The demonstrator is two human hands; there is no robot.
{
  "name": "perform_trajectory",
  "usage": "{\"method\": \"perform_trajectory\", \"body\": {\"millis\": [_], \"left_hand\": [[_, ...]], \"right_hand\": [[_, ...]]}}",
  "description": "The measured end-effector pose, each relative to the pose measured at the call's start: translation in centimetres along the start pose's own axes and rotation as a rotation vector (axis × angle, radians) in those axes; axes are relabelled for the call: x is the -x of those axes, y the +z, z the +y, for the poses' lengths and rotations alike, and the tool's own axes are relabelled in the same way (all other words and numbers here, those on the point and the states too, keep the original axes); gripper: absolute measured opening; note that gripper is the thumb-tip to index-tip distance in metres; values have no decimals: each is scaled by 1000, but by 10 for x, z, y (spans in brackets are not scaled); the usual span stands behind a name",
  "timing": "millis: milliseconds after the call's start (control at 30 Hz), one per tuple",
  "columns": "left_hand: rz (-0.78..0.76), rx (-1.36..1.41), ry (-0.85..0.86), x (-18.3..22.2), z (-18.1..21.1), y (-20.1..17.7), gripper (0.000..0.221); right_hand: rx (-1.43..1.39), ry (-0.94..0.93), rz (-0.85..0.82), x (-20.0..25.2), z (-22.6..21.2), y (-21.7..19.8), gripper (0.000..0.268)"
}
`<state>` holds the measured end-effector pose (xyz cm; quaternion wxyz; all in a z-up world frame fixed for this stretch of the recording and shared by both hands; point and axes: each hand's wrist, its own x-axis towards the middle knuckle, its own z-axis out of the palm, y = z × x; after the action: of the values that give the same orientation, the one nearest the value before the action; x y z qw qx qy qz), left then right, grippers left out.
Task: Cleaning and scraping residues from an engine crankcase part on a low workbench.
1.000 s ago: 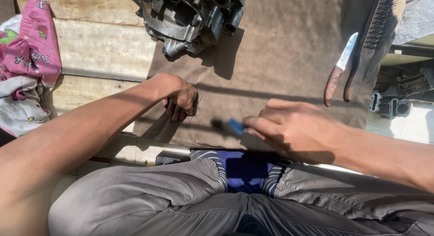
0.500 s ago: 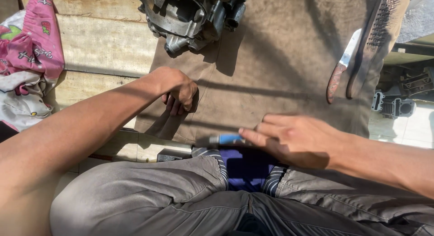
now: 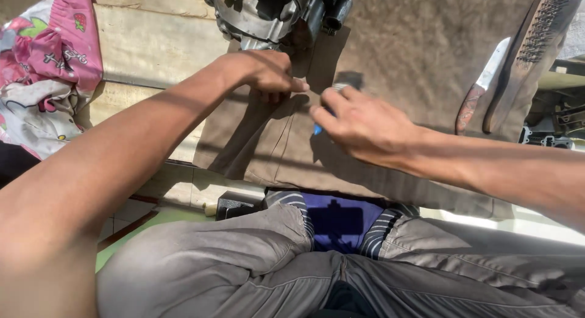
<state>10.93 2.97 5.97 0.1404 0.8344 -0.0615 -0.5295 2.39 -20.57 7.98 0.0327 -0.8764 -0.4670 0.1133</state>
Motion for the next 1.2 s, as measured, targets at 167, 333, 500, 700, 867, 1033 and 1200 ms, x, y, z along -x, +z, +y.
{"method": "perform_trajectory", "body": {"millis": [167, 333, 500, 700, 867, 1033, 1200], "left_hand": [[228, -307, 103, -36, 4, 23, 47], [239, -192, 188, -10, -7, 19, 27], [287, -115, 276, -23, -21, 23, 26], [244, -110, 221, -15, -15, 14, 24], [245, -72, 250, -14, -16, 15, 24], [240, -87, 231, -22, -18, 20, 27], [207, -110, 197, -21, -16, 15, 29]], "right_hand": [[-226, -352, 341, -9, -103, 25, 27], [-764, -406, 436, 1, -134, -6, 27], [-254, -424, 709, 1, -92, -18, 16], [-441, -414, 366, 11, -118, 39, 20], [-584, -544, 536, 14, -120, -3, 27], [-131, -267, 631, 4, -101, 5, 20], [-485, -372, 217, 15, -122, 36, 25]]}}
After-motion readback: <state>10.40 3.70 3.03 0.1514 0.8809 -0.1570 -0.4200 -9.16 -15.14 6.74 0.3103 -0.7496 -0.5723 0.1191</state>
